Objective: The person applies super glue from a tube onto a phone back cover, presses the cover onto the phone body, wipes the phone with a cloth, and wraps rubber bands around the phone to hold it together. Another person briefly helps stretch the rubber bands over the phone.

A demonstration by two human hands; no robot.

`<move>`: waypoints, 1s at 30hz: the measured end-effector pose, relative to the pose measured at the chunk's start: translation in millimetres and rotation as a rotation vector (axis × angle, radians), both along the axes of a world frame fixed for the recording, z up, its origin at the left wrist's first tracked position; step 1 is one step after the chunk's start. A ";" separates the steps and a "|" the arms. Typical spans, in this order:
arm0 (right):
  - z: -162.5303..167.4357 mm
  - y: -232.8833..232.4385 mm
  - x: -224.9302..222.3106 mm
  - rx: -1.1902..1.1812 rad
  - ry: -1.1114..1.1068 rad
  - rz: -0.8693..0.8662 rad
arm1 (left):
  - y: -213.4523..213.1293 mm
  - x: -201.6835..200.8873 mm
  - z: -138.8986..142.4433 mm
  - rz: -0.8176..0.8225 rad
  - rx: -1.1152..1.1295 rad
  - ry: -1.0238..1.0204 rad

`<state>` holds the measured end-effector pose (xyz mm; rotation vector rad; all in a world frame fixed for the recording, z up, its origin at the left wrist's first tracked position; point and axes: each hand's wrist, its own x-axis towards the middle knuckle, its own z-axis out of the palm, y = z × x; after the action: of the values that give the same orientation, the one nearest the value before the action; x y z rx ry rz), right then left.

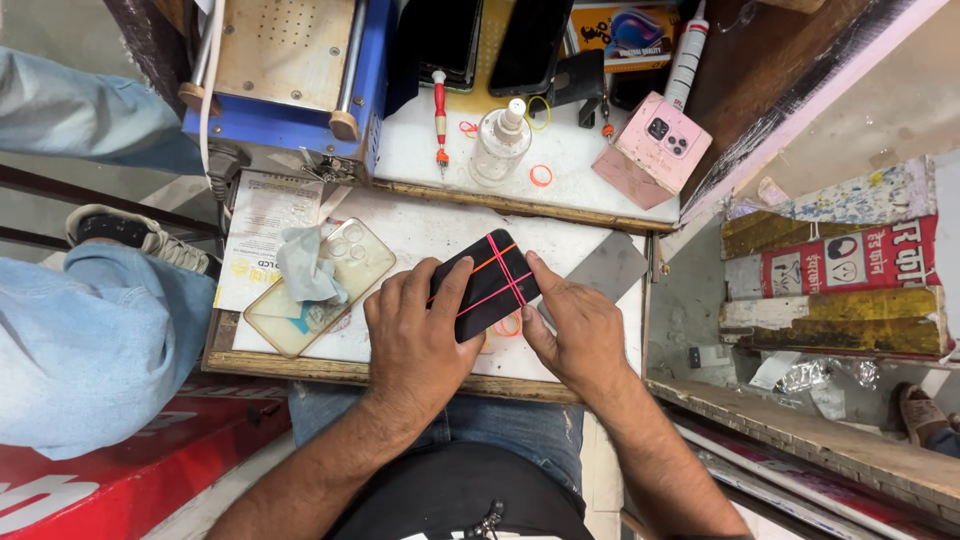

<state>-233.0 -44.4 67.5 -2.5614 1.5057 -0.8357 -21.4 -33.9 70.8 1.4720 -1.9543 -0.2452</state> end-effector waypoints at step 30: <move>-23.1 6.2 25.1 0.707 -0.974 -0.163 | 3.0 -2.7 -9.2 -0.028 -0.104 -0.058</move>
<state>-207.9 -38.1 44.4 -1.2353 1.3082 -1.0687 -24.1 -30.8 61.6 1.3998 -2.0035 -0.1123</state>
